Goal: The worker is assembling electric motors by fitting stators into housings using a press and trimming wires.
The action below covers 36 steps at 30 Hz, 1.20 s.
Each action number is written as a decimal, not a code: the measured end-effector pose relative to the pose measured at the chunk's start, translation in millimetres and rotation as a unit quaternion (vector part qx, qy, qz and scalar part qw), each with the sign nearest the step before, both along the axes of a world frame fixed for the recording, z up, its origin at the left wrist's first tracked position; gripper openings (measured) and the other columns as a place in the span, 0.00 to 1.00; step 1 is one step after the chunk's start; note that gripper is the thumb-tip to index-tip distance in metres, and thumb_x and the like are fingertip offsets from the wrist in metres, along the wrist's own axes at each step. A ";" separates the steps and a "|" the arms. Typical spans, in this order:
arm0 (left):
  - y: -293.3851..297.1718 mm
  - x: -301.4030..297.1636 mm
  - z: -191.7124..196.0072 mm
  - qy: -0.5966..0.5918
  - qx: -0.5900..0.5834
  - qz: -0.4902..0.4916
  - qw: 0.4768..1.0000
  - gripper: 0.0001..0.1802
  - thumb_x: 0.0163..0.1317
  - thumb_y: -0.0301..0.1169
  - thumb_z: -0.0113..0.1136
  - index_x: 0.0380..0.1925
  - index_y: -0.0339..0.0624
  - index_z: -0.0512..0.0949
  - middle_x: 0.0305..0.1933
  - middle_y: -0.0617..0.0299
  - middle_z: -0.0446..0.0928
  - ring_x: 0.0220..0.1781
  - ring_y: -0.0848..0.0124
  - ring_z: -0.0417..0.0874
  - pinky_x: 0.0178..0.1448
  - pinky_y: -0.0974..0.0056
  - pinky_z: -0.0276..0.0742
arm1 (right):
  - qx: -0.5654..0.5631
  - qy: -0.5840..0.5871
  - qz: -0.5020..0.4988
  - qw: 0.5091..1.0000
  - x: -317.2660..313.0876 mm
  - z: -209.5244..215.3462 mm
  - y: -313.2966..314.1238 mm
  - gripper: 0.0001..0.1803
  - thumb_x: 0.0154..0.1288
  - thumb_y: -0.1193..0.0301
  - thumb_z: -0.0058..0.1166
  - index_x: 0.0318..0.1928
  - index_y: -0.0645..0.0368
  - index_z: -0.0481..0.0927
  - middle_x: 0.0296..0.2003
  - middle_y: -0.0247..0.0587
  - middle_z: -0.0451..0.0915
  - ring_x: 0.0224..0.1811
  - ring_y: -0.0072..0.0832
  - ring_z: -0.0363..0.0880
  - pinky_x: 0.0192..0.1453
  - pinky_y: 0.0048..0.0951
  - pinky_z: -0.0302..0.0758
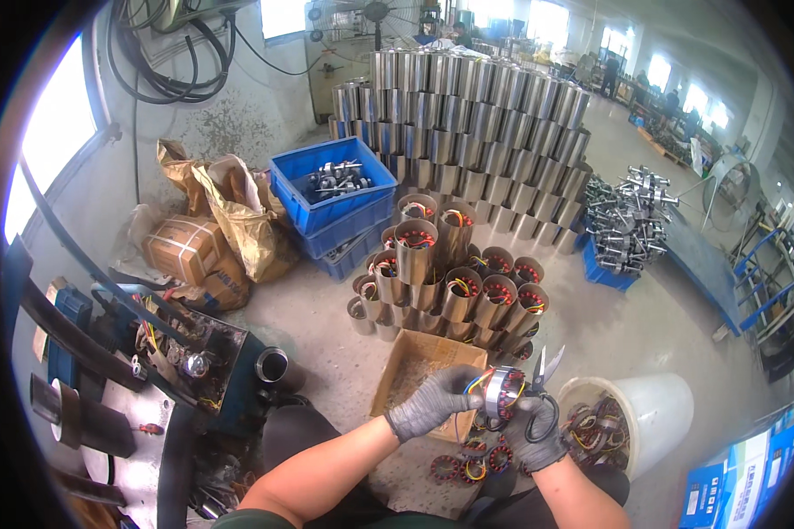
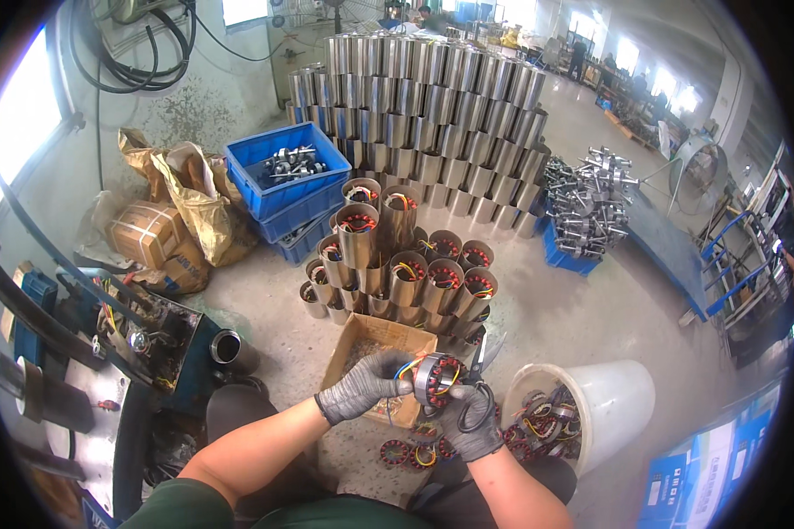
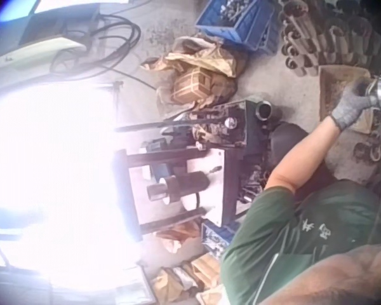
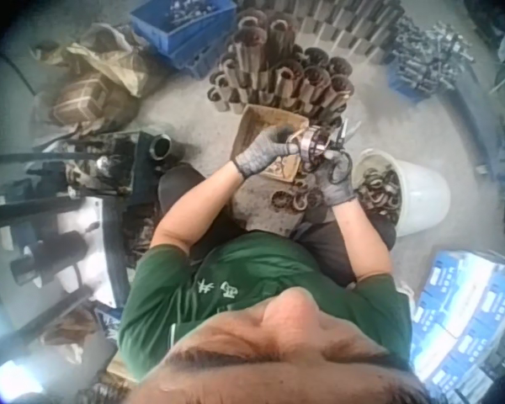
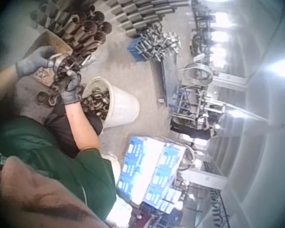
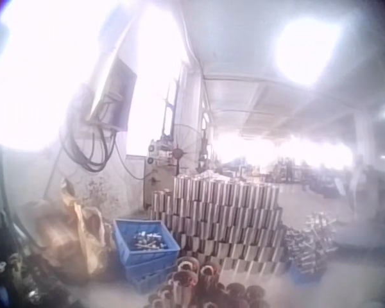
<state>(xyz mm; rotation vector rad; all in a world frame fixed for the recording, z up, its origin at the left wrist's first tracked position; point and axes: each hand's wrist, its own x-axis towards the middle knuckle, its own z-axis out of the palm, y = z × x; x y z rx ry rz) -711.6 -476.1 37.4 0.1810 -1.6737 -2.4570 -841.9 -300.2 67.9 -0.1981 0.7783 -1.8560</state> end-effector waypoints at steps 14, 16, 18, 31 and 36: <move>-20.2 12.9 -3.1 -0.101 -0.508 0.174 0.838 0.21 0.66 0.39 0.63 0.55 0.41 0.81 0.49 0.53 0.82 0.47 0.55 0.83 0.54 0.53 0.79 | 0.182 0.277 -0.229 0.915 -16.1 -29.0 6.8 0.32 0.51 0.90 0.58 0.57 0.54 0.69 0.43 0.39 0.78 0.39 0.29 0.83 0.38 0.27 0.84; -12.1 14.6 -11.9 -0.183 -0.117 0.025 0.976 0.25 0.75 0.51 0.52 0.56 0.43 0.79 0.48 0.59 0.83 0.41 0.68 0.83 0.44 0.63 0.80 | 0.121 0.263 -0.252 0.923 -5.8 -22.0 1.8 0.31 0.53 0.91 0.59 0.56 0.52 0.70 0.42 0.36 0.78 0.41 0.27 0.83 0.40 0.25 0.84; -4.8 11.7 -15.0 -0.201 -0.017 -0.013 0.979 0.28 0.76 0.54 0.48 0.55 0.41 0.79 0.48 0.60 0.84 0.42 0.70 0.84 0.44 0.64 0.80 | 0.114 0.397 -0.236 0.880 -1.8 -23.4 0.1 0.28 0.58 0.88 0.61 0.55 0.52 0.70 0.44 0.36 0.77 0.43 0.26 0.83 0.42 0.27 0.85; -31.7 21.8 -12.6 -0.152 0.166 0.104 0.969 0.18 0.71 0.42 0.61 0.51 0.40 0.81 0.30 0.68 0.78 0.23 0.81 0.70 0.29 0.73 0.68 | 0.071 0.410 -0.099 0.904 20.1 -35.1 -2.7 0.18 0.65 0.80 0.63 0.52 0.53 0.75 0.41 0.35 0.80 0.39 0.25 0.82 0.39 0.27 0.82; -31.1 25.6 2.6 -0.039 0.284 0.103 0.953 0.18 0.73 0.40 0.60 0.55 0.41 0.78 0.34 0.62 0.80 0.24 0.78 0.76 0.28 0.73 0.72 | 0.091 -0.070 -0.073 0.991 6.9 -30.2 -12.6 0.22 0.63 0.82 0.62 0.55 0.52 0.72 0.40 0.36 0.79 0.40 0.27 0.81 0.36 0.33 0.82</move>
